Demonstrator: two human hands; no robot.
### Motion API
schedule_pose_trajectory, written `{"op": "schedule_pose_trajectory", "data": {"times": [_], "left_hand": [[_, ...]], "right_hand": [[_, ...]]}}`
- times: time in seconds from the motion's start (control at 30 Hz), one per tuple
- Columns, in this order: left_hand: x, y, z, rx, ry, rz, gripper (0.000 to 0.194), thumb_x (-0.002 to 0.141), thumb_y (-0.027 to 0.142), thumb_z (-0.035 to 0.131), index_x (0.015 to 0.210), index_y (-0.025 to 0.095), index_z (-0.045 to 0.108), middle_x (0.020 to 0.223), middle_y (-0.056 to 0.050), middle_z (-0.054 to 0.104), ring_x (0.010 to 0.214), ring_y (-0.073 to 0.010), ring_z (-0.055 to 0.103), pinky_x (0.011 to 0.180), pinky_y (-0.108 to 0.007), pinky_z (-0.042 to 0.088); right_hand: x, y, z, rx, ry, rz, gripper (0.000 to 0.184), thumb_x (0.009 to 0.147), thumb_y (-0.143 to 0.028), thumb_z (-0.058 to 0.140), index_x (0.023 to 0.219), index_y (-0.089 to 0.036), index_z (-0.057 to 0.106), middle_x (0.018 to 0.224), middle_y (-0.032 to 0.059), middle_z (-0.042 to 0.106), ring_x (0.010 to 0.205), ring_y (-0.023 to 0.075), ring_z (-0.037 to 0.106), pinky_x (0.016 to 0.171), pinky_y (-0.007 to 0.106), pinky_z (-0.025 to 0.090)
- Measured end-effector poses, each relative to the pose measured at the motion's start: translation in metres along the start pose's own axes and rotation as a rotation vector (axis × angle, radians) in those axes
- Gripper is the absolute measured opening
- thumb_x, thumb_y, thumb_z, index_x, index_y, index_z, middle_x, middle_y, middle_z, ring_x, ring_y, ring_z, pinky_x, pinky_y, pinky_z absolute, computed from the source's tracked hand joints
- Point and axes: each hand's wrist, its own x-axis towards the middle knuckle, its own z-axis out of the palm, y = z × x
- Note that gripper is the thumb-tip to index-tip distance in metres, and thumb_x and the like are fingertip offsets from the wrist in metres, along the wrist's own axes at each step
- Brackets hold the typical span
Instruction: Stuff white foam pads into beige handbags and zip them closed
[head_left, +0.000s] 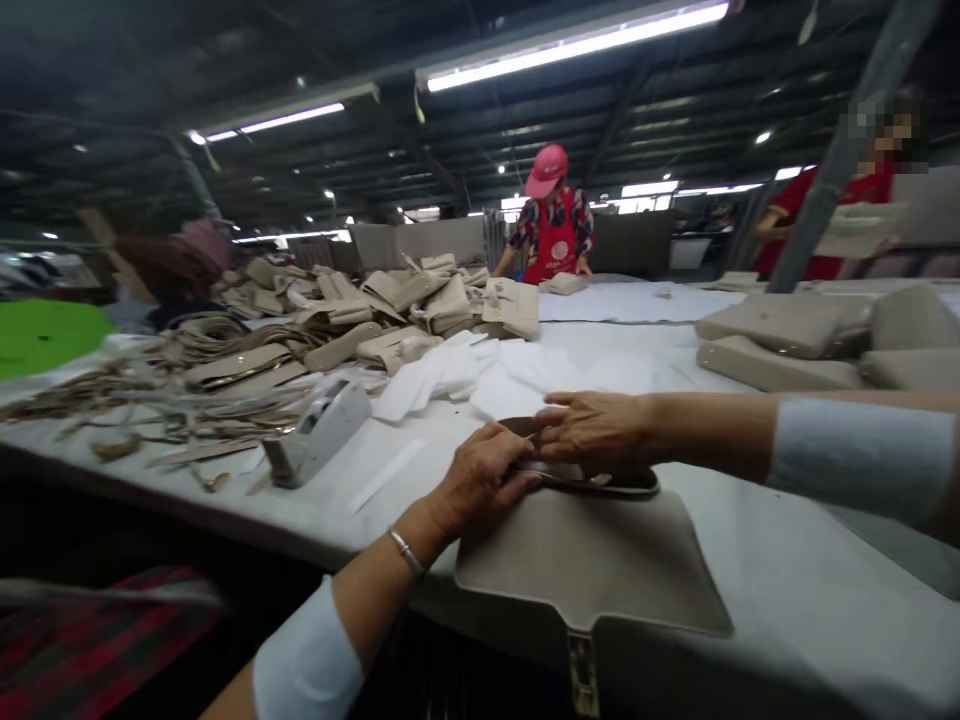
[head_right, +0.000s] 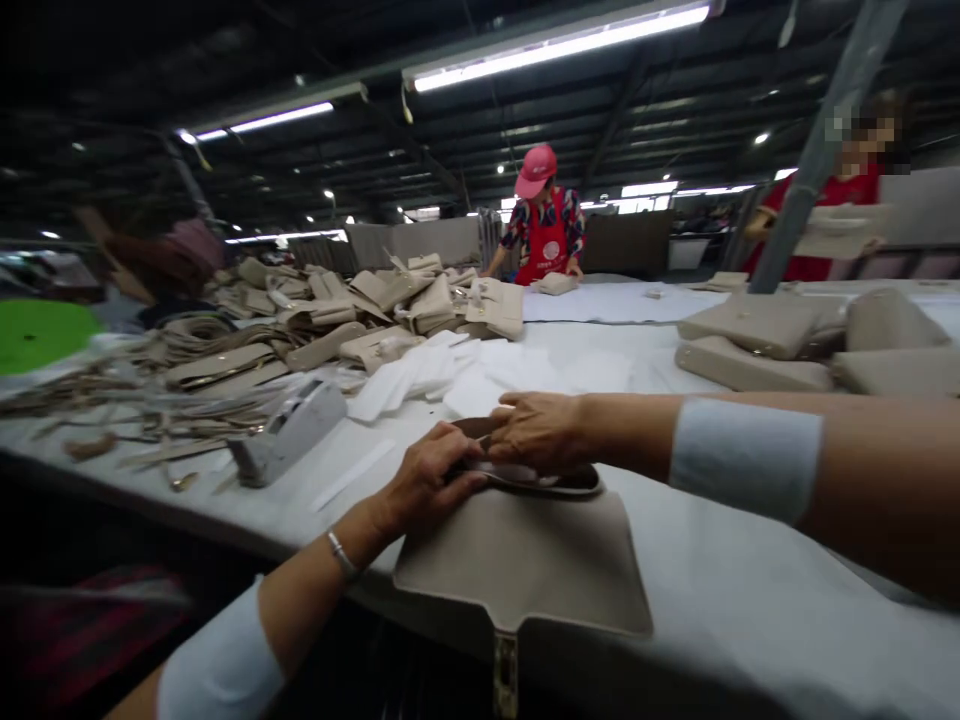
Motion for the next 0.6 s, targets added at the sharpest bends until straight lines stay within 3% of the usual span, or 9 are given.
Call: {"op": "schedule_pose_trajectory", "data": {"times": [0.07,0.13,0.23,0.4,0.47,0.6], "left_hand": [[0.0,-0.001,0.001,0.018,-0.019,0.034,0.017,0.087,0.033,0.055,0.094,0.018,0.06,0.083,-0.005,0.06,0.086,-0.0197,0.05,0.083,-0.035,0.043],[0.001,-0.001,0.002,0.034,-0.029,0.05,0.018,0.089,0.034,0.053,0.091,0.018,0.061,0.081,-0.005,0.059,0.086,-0.0197,0.048,0.082,-0.034,0.043],[0.002,0.001,0.002,0.042,-0.014,0.048,0.018,0.09,0.033,0.051,0.088,0.017,0.061,0.08,-0.005,0.059,0.086,-0.0199,0.048,0.08,-0.034,0.043],[0.002,0.002,0.002,0.056,0.003,0.034,0.016,0.088,0.033,0.054,0.088,0.018,0.06,0.08,-0.005,0.061,0.086,-0.0205,0.048,0.08,-0.035,0.044],[0.002,0.002,0.003,0.054,0.005,0.022,0.016,0.087,0.034,0.055,0.089,0.019,0.06,0.081,-0.004,0.061,0.086,-0.0208,0.049,0.081,-0.035,0.045],[0.0,0.001,0.004,0.018,0.036,0.001,0.02,0.084,0.032,0.06,0.099,0.02,0.059,0.09,-0.005,0.062,0.093,-0.0217,0.051,0.084,-0.036,0.046]], "right_hand": [[0.002,0.0,-0.003,-0.133,-0.065,-0.145,0.023,0.072,-0.024,0.066,0.094,-0.02,0.064,0.099,0.005,0.066,0.1,0.0256,0.048,0.083,0.036,0.031],[0.003,-0.005,0.001,-0.225,-0.101,-0.185,0.006,0.079,-0.02,0.057,0.08,-0.018,0.063,0.09,0.0064,0.066,0.097,0.0254,0.048,0.081,0.036,0.029],[-0.001,-0.018,0.009,-0.255,-0.108,-0.072,0.021,0.086,-0.013,0.044,0.073,-0.016,0.061,0.077,0.0078,0.064,0.085,0.0223,0.052,0.075,0.035,0.03],[-0.006,-0.026,0.008,-0.071,-0.182,0.267,0.019,0.084,-0.023,0.05,0.076,-0.013,0.063,0.073,0.0101,0.065,0.071,0.0215,0.057,0.062,0.032,0.031],[-0.003,-0.026,0.004,-0.041,-0.21,0.27,0.016,0.082,-0.023,0.053,0.077,-0.014,0.064,0.075,0.0103,0.066,0.075,0.0224,0.059,0.066,0.033,0.034],[0.005,-0.027,-0.002,0.033,-0.198,0.22,0.023,0.089,-0.02,0.044,0.103,-0.015,0.061,0.085,0.0096,0.068,0.078,0.0208,0.062,0.071,0.033,0.038]]}}
